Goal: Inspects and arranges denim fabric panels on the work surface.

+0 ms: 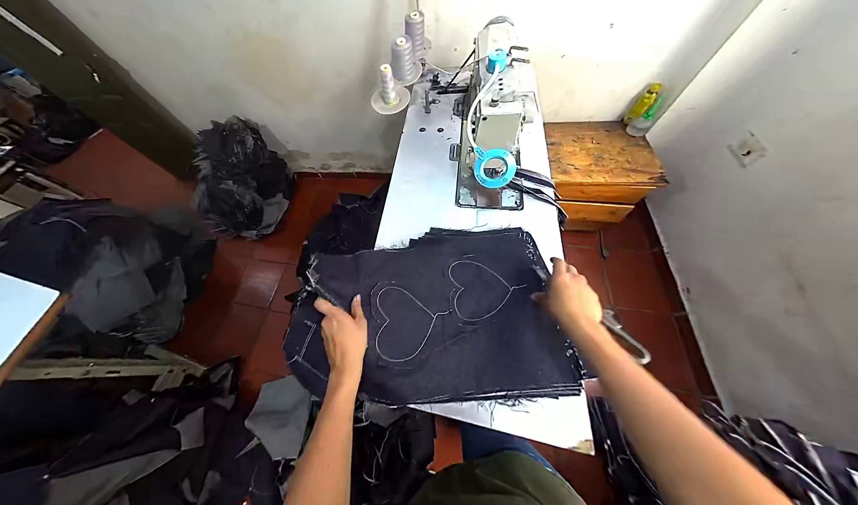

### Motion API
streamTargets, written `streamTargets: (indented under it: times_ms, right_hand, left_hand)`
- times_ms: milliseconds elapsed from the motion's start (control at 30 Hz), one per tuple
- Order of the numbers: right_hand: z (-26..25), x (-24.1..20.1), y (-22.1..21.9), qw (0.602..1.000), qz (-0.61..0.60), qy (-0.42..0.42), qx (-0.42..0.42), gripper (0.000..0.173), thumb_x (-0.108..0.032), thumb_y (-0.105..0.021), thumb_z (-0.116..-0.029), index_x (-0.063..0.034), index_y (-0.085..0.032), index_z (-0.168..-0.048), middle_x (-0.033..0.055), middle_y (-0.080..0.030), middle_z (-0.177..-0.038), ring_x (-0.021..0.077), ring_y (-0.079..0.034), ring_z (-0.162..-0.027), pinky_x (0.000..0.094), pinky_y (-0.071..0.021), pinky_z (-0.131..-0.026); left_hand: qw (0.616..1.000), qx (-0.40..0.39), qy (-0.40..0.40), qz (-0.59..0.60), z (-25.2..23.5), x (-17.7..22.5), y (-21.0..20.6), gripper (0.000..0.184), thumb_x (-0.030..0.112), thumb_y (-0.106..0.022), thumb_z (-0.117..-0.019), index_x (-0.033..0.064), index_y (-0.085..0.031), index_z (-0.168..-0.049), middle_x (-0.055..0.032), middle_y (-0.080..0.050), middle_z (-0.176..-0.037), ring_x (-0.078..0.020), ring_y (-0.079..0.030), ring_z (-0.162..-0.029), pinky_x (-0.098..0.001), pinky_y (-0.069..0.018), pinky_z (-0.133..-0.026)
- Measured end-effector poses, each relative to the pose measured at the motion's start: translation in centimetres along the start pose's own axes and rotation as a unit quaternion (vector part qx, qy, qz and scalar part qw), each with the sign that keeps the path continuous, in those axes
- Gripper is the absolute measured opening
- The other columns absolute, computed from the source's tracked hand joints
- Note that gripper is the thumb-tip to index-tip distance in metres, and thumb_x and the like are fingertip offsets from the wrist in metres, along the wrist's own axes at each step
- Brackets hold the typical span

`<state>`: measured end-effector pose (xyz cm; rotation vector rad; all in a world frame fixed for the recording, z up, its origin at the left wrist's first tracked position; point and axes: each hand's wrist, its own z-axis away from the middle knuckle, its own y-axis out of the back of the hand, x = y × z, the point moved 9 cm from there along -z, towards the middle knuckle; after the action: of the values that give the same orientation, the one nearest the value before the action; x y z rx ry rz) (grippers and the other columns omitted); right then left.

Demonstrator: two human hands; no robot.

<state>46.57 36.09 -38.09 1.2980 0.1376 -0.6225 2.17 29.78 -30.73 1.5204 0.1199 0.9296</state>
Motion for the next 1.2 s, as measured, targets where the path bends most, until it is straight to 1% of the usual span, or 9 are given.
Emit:
streamTargets:
  times_ms: [200, 400, 533, 667, 767, 833, 933, 1100, 1200]
  right_hand:
    - [8.6, -16.5, -9.7, 0.955, 0.019, 0.198, -0.219, 0.061, -0.049, -0.042, -0.1061, -0.0359, -0.026, -0.163, 0.0191, -0.072, -0.111, 0.0411, -0.070, -0.101, 0.0624, -0.0535, -0.086]
    - [9.4, -20.8, -14.1, 0.916, 0.108, 0.288, -0.257, 0.094, -0.087, -0.054, -0.0811, -0.0507, -0.021, -0.161, 0.0171, -0.073, -0.109, 0.0401, -0.070, -0.098, 0.0621, -0.0543, -0.084]
    - [9.1, -22.4, -12.9, 0.908, 0.190, 0.273, -0.256, 0.096, -0.088, -0.052, -0.0810, -0.0468, -0.021, -0.162, 0.0183, -0.072, -0.113, 0.0411, -0.070, -0.102, 0.0611, -0.0544, -0.084]
    - [9.8, -22.7, -12.2, 0.902, 0.256, 0.263, -0.228, 0.096, -0.088, -0.051, -0.0819, -0.0462, -0.019, -0.163, 0.0188, -0.072, -0.112, 0.0407, -0.070, -0.100, 0.0601, -0.0551, -0.082]
    - [10.6, -23.0, -11.6, 0.899, 0.293, 0.261, -0.196, 0.097, -0.085, -0.052, -0.0841, -0.0427, -0.017, -0.164, 0.0199, -0.072, -0.109, 0.0419, -0.070, -0.098, 0.0605, -0.0550, -0.080]
    - [11.1, -23.0, -11.4, 0.898, 0.315, 0.252, -0.174, 0.102, -0.084, -0.052, -0.0844, -0.0369, -0.014, -0.166, 0.0214, -0.072, -0.108, 0.0434, -0.070, -0.097, 0.0614, -0.0551, -0.080]
    - [11.7, -23.4, -10.9, 0.903, 0.333, 0.229, -0.144, 0.110, -0.084, -0.056, -0.0825, -0.0273, -0.013, -0.166, 0.0231, -0.071, -0.113, 0.0445, -0.070, -0.102, 0.0607, -0.0553, -0.083]
    - [17.0, -24.0, -7.1, 0.925, 0.282, 0.252, -0.029, 0.052, -0.039, -0.053, -0.1064, 0.0054, -0.057, -0.132, 0.0316, -0.062, -0.123, 0.0477, -0.062, -0.117, 0.0601, -0.0492, -0.096]
    - [24.1, -24.2, -8.0, 0.905, 0.308, 0.280, -0.090, 0.031, -0.015, -0.046, -0.1069, 0.0064, -0.061, -0.124, 0.0309, -0.067, -0.114, 0.0488, -0.066, -0.110, 0.0623, -0.0514, -0.092]
  left_hand:
    - [0.976, -0.139, 0.100, -0.134, -2.2, 0.7, 0.1, 0.091, 0.049, -0.069, -0.0954, -0.0082, -0.026, -0.153, -0.0296, -0.064, -0.126, -0.0428, -0.064, -0.118, -0.0577, -0.0498, -0.102]
    - [0.991, -0.063, 0.008, -0.121, -3.1, 0.0, 6.3, 0.079, 0.061, -0.061, -0.0957, -0.0049, -0.051, -0.138, -0.0303, -0.068, -0.114, -0.0491, -0.066, -0.106, -0.0691, -0.0508, -0.088]
    - [0.966, 0.106, -0.234, 0.010, 7.5, -8.2, 5.5, 0.043, 0.034, -0.049, -0.1035, 0.0001, -0.068, -0.087, -0.0095, -0.064, -0.065, -0.0238, -0.066, -0.057, -0.0449, -0.0559, -0.053]
    - [0.989, -0.127, -0.053, -0.052, 12.3, -18.4, -7.3, 0.046, 0.039, -0.063, -0.0999, 0.0077, -0.066, -0.133, -0.0227, -0.065, -0.129, -0.0406, -0.067, -0.113, -0.0574, -0.0545, -0.095]
    - [0.999, 0.025, -0.028, -0.018, 10.1, -19.5, -6.7, 0.066, 0.025, -0.084, -0.0817, -0.0044, -0.060, -0.135, -0.0342, -0.049, -0.146, -0.0524, -0.048, -0.135, -0.0656, -0.0423, -0.107]
    - [0.998, -0.040, -0.039, -0.040, 8.7, -20.4, -8.1, 0.051, 0.025, -0.077, -0.0889, 0.0020, -0.065, -0.133, -0.0263, -0.045, -0.154, -0.0465, -0.033, -0.148, -0.0672, -0.0245, -0.119]
    - [0.982, -0.147, -0.110, -0.032, 8.2, -22.1, -9.1, 0.032, 0.022, -0.054, -0.1044, 0.0096, -0.070, -0.128, -0.0113, -0.061, -0.143, -0.0287, -0.045, -0.145, -0.0609, -0.0090, -0.126]
    - [0.959, -0.157, -0.133, 0.195, 10.0, -22.5, -2.9, 0.035, 0.022, -0.046, -0.1051, -0.0047, -0.067, -0.115, -0.0201, -0.069, -0.110, -0.0308, -0.065, -0.111, -0.0472, -0.0466, -0.106]
    - [0.962, -0.102, -0.164, 0.192, 10.5, -21.1, 1.4, 0.036, 0.025, -0.046, -0.0999, -0.0036, -0.068, -0.102, -0.0180, -0.068, -0.091, -0.0313, -0.067, -0.092, -0.0498, -0.0522, -0.089]
